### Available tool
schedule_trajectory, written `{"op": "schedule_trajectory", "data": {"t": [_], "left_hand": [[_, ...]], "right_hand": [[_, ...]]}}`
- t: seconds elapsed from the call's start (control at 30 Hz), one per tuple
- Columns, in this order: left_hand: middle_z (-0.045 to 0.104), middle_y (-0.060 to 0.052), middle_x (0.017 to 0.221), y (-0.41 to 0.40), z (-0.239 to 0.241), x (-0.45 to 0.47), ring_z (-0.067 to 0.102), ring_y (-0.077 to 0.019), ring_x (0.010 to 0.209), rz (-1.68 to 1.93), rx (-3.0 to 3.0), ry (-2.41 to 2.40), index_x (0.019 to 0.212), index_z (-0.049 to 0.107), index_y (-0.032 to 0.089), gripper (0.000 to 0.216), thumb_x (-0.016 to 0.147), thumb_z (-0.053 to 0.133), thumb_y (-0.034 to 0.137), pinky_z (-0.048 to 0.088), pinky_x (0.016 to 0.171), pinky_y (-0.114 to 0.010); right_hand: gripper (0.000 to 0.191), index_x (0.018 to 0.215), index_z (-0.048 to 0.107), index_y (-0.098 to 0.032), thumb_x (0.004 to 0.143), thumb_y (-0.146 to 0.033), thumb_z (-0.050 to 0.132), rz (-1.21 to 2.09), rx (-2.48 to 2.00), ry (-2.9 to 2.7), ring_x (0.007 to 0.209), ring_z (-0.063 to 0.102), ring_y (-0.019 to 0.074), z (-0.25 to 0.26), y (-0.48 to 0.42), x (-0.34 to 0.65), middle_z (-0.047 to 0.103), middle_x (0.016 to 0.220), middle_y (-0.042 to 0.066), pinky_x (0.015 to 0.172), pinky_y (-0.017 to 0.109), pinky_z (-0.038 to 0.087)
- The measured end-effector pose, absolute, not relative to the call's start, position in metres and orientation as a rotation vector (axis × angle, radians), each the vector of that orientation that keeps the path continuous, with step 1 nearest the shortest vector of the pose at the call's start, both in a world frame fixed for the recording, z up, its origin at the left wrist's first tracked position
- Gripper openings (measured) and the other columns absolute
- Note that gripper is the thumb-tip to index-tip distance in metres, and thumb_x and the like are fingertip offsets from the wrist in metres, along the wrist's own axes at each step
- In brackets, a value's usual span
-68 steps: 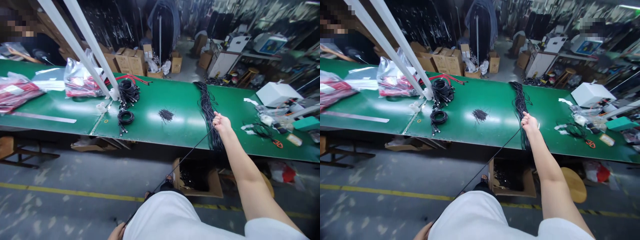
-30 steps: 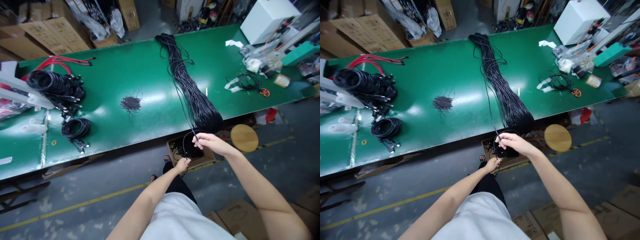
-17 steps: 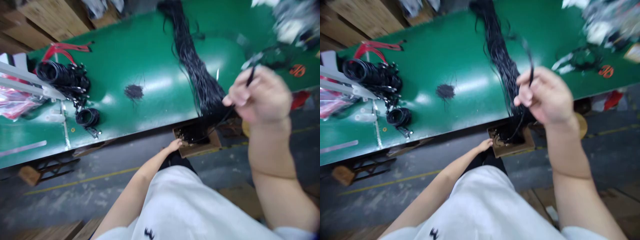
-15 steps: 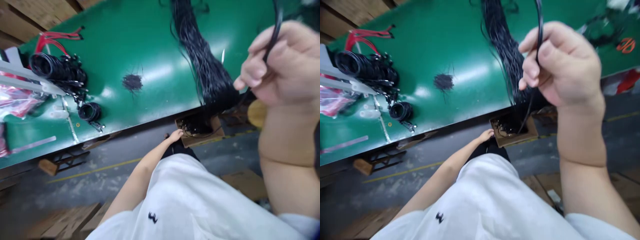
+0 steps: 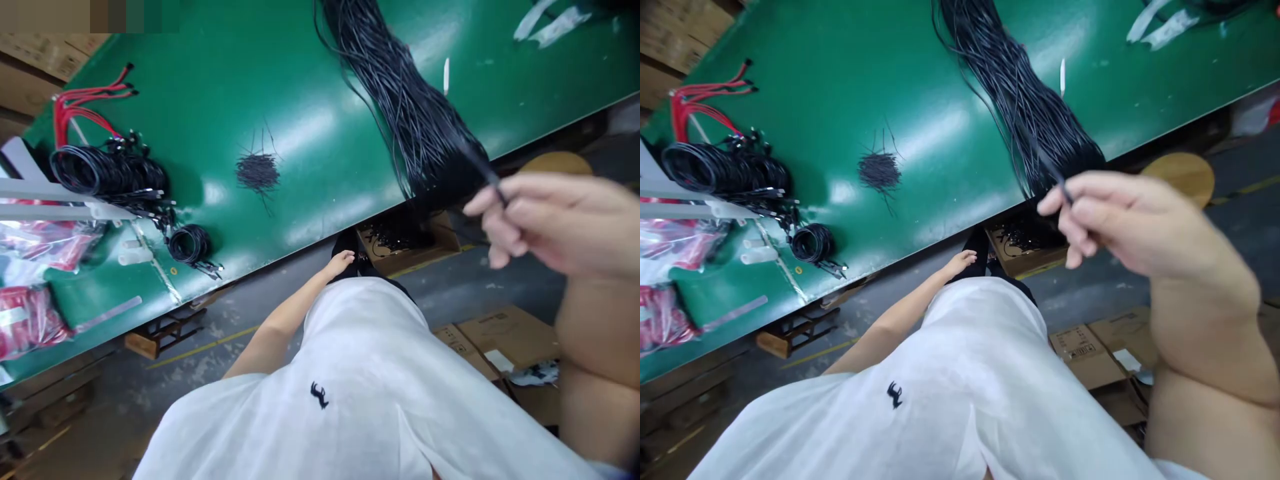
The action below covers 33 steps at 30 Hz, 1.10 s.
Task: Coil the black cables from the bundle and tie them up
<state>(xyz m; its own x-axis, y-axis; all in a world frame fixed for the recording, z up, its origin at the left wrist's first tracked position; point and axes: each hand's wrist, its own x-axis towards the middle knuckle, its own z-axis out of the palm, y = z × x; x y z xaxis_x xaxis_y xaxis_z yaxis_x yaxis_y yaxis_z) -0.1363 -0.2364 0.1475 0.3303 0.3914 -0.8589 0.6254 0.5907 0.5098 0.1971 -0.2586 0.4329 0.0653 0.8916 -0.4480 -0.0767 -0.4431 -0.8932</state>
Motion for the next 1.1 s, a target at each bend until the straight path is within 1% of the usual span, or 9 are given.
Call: {"op": "schedule_trajectory", "data": {"t": [0.13, 0.2, 0.3, 0.47, 0.63, 0.77, 0.87, 0.97, 1.1], "left_hand": [[0.074, -0.010, 0.100, -0.186, 0.171, -0.121, 0.068, -0.0166, 0.087, -0.161, 0.982, 1.139, 0.107, 0.069, 0.014, 0.022, 0.085, 0.064, 0.016, 0.052, 0.090, -0.037], [0.074, -0.011, 0.105, -0.145, 0.181, -0.112, 0.069, -0.0166, 0.090, -0.095, 1.011, 1.081, 0.112, 0.067, 0.015, 0.025, 0.088, 0.062, 0.021, 0.053, 0.090, -0.036], [0.071, -0.013, 0.117, -0.062, 0.188, -0.092, 0.068, -0.0165, 0.100, 0.143, 1.067, 1.094, 0.124, 0.062, 0.016, 0.033, 0.094, 0.056, 0.030, 0.051, 0.095, -0.034], [0.055, -0.019, 0.143, 0.096, 0.192, -0.027, 0.059, -0.0223, 0.125, 0.428, 1.300, 1.334, 0.147, 0.038, 0.016, 0.058, 0.095, 0.056, 0.035, 0.047, 0.103, -0.036], [0.029, -0.021, 0.162, 0.204, 0.196, 0.061, 0.030, -0.0274, 0.151, 0.374, 2.076, 1.361, 0.157, 0.020, 0.014, 0.093, 0.085, 0.068, 0.048, 0.028, 0.120, -0.040], [0.021, -0.018, 0.166, 0.239, 0.186, 0.130, 0.015, -0.0295, 0.155, 0.221, 2.464, 1.233, 0.157, 0.024, 0.013, 0.103, 0.077, 0.075, 0.053, 0.013, 0.126, -0.046], [0.045, -0.022, 0.152, 0.262, 0.183, 0.163, 0.033, -0.0340, 0.146, 0.366, 2.140, 1.234, 0.140, 0.052, 0.009, 0.077, 0.078, 0.077, 0.045, 0.024, 0.120, -0.046], [0.070, -0.014, 0.110, 0.293, 0.190, 0.155, 0.060, -0.0249, 0.112, 0.502, 1.824, 1.195, 0.111, 0.070, 0.014, 0.035, 0.090, 0.064, 0.041, 0.044, 0.101, -0.035], [0.058, 0.000, 0.074, 0.312, 0.192, 0.081, 0.055, -0.0080, 0.067, 0.912, 1.180, 1.305, 0.105, 0.065, 0.017, 0.033, 0.104, 0.036, 0.033, 0.046, 0.072, -0.020]], "right_hand": [[0.039, 0.106, 0.069, -0.020, 0.093, -0.051, 0.050, 1.548, -1.878, -1.265, 0.079, 0.067, 0.0199, 0.360, -0.303, 0.183, 0.067, 0.084, 0.006, 0.083, 0.043, 0.059], [0.044, 0.103, 0.071, -0.020, 0.089, -0.052, 0.045, 1.504, -1.938, -1.587, 0.094, 0.069, 0.0274, 0.315, -0.311, 0.184, 0.070, 0.101, 0.012, 0.088, 0.046, 0.057], [0.046, 0.109, 0.071, -0.022, 0.089, -0.052, 0.042, 1.422, -1.985, -1.706, 0.104, 0.068, 0.0292, 0.261, -0.284, 0.202, 0.070, 0.113, 0.012, 0.093, 0.045, 0.055], [0.067, 0.137, 0.054, -0.014, 0.090, -0.059, 0.042, 0.786, -2.219, -1.334, 0.127, 0.055, 0.0315, 0.208, -0.148, 0.265, 0.057, 0.137, 0.018, 0.111, 0.045, 0.042], [0.084, 0.149, 0.039, -0.006, 0.088, -0.062, 0.049, 0.592, -2.468, -1.222, 0.140, 0.038, 0.0388, 0.148, -0.037, 0.285, 0.038, 0.153, 0.024, 0.112, 0.054, 0.035], [0.067, 0.139, 0.049, -0.010, 0.092, -0.058, 0.046, 0.414, -2.507, -1.367, 0.121, 0.055, 0.0367, 0.121, -0.039, 0.252, 0.058, 0.134, 0.020, 0.099, 0.052, 0.044], [0.052, 0.133, 0.052, -0.011, 0.098, -0.046, 0.040, 0.230, -2.440, -1.531, 0.097, 0.063, 0.0321, 0.131, -0.068, 0.218, 0.067, 0.108, 0.017, 0.082, 0.044, 0.048], [0.046, 0.142, 0.042, -0.016, 0.100, -0.034, 0.039, 0.138, -2.252, -1.654, 0.094, 0.063, 0.0279, 0.142, -0.091, 0.186, 0.066, 0.112, 0.015, 0.079, 0.040, 0.048], [0.062, 0.156, 0.021, -0.021, 0.097, -0.027, 0.040, 0.113, -2.242, -1.713, 0.088, 0.062, 0.0298, 0.123, -0.097, 0.160, 0.067, 0.112, 0.016, 0.075, 0.043, 0.048]]}}
